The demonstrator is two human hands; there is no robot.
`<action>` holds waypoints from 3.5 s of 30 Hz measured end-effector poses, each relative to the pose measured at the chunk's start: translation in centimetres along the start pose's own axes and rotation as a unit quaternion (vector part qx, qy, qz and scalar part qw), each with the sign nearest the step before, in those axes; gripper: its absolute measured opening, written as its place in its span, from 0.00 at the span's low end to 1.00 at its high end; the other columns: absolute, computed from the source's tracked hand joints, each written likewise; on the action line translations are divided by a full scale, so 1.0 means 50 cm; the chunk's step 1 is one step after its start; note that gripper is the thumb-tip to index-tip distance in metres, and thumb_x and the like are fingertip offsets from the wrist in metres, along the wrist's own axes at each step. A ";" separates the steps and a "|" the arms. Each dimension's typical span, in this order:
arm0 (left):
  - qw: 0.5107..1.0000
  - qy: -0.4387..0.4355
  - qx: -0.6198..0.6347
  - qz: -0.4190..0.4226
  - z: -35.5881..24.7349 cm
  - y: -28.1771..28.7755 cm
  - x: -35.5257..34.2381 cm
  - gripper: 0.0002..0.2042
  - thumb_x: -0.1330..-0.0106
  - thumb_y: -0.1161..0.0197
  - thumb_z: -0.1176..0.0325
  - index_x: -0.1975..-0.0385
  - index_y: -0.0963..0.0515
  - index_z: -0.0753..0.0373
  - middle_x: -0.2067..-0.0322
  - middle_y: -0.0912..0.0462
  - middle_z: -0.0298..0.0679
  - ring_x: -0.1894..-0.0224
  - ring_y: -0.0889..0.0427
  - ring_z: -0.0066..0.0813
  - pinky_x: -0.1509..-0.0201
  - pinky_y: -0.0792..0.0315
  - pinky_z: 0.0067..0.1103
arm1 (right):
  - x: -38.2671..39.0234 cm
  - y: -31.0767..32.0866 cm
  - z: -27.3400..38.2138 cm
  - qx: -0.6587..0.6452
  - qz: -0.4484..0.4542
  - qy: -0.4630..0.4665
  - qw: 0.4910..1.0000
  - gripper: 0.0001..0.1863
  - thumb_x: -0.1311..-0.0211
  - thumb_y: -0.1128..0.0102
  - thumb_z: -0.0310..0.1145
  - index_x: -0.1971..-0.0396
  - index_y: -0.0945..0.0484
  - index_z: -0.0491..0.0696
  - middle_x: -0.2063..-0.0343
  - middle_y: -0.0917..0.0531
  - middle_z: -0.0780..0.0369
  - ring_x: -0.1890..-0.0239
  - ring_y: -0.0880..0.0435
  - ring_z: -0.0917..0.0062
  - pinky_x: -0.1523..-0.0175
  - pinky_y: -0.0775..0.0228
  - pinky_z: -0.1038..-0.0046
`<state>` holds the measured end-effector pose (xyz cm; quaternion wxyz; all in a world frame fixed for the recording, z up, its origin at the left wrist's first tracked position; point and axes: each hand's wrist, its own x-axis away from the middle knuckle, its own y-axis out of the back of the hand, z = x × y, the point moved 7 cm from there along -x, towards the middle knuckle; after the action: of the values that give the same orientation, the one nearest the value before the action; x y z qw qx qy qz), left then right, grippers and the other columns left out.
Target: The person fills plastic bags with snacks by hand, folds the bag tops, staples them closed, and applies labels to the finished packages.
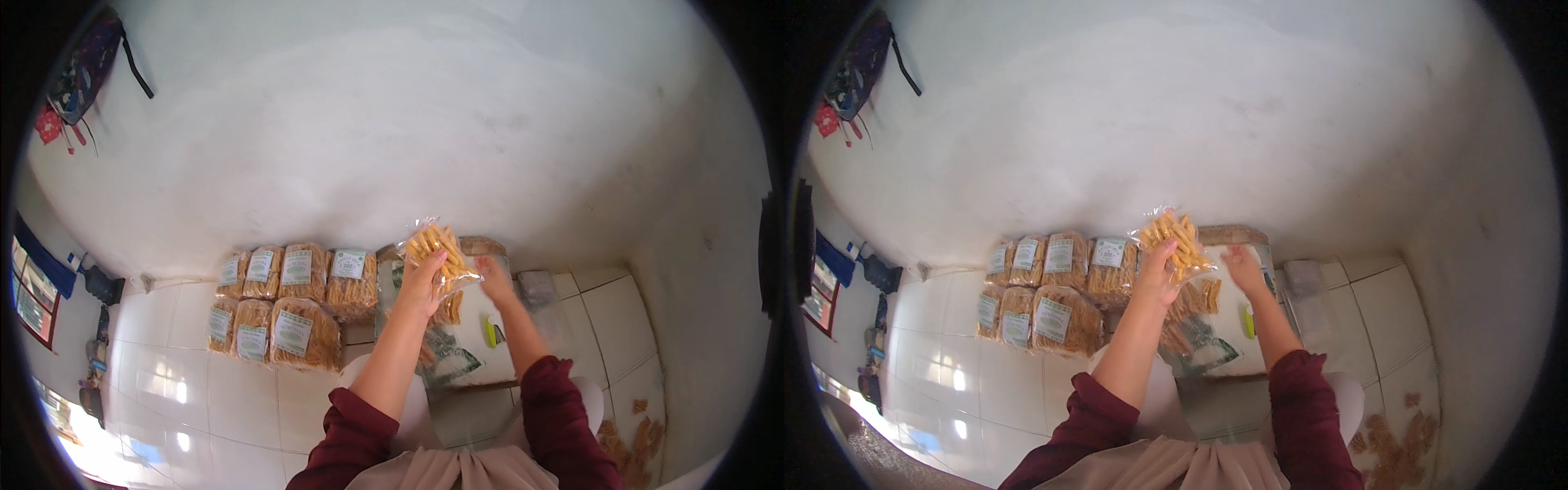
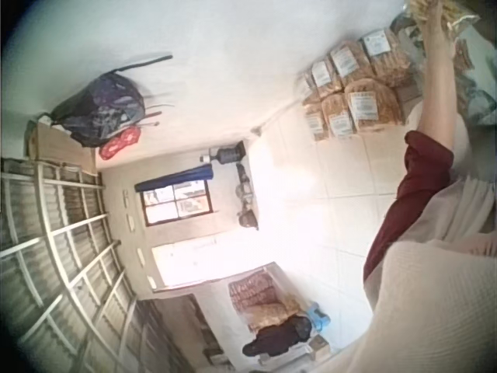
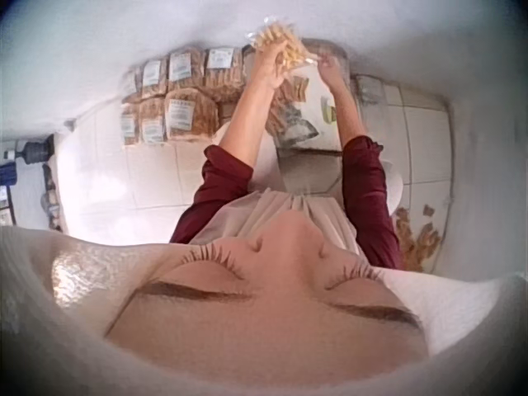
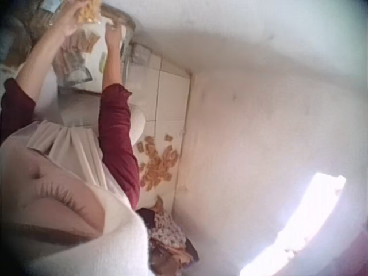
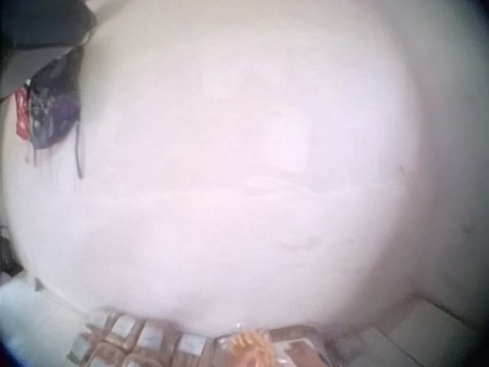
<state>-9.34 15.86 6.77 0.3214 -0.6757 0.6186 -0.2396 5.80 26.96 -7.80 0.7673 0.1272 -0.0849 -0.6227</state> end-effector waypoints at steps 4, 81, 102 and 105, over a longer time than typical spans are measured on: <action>1.000 -0.009 -0.009 -0.021 -0.022 0.029 -0.002 0.26 0.42 0.45 0.68 0.42 0.41 0.61 0.54 0.28 0.45 0.54 0.25 0.38 0.53 0.26 0.35 | 0.041 -0.149 -0.176 0.239 -0.022 -0.116 0.964 0.48 0.64 0.30 0.48 0.45 0.40 0.34 0.57 0.24 0.45 0.54 0.24 0.55 0.49 0.31 0.64; 0.784 -0.076 -0.588 0.186 0.124 -0.180 0.189 0.35 0.42 0.45 0.41 0.39 0.43 0.54 0.48 0.32 0.48 0.45 0.36 0.44 0.42 0.43 0.36 | 0.396 0.095 0.155 -0.619 0.219 0.038 0.753 0.47 0.56 0.32 0.47 0.37 0.49 0.51 0.43 0.34 0.59 0.41 0.34 0.66 0.42 0.36 0.58; 0.960 0.001 -0.239 0.144 0.110 -0.164 0.188 0.38 0.38 0.44 0.52 0.36 0.58 0.60 0.44 0.40 0.49 0.40 0.39 0.39 0.39 0.43 0.30 | 0.403 0.135 0.305 -0.322 0.056 0.069 0.943 0.43 0.55 0.35 0.36 0.39 0.49 0.45 0.50 0.31 0.59 0.48 0.29 0.72 0.46 0.34 0.69; 0.980 -0.013 -0.123 0.156 0.111 -0.161 0.201 0.34 0.34 0.50 0.52 0.35 0.60 0.56 0.42 0.42 0.47 0.38 0.41 0.38 0.36 0.46 0.32 | 0.384 0.136 0.361 -0.080 0.031 0.083 0.993 0.51 0.62 0.31 0.42 0.38 0.51 0.43 0.49 0.32 0.53 0.50 0.27 0.62 0.47 0.33 0.65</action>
<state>1.35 6.88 8.14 0.2773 -0.6086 0.7367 -0.1003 10.97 7.90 10.91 0.7984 0.1134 0.0252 -0.5909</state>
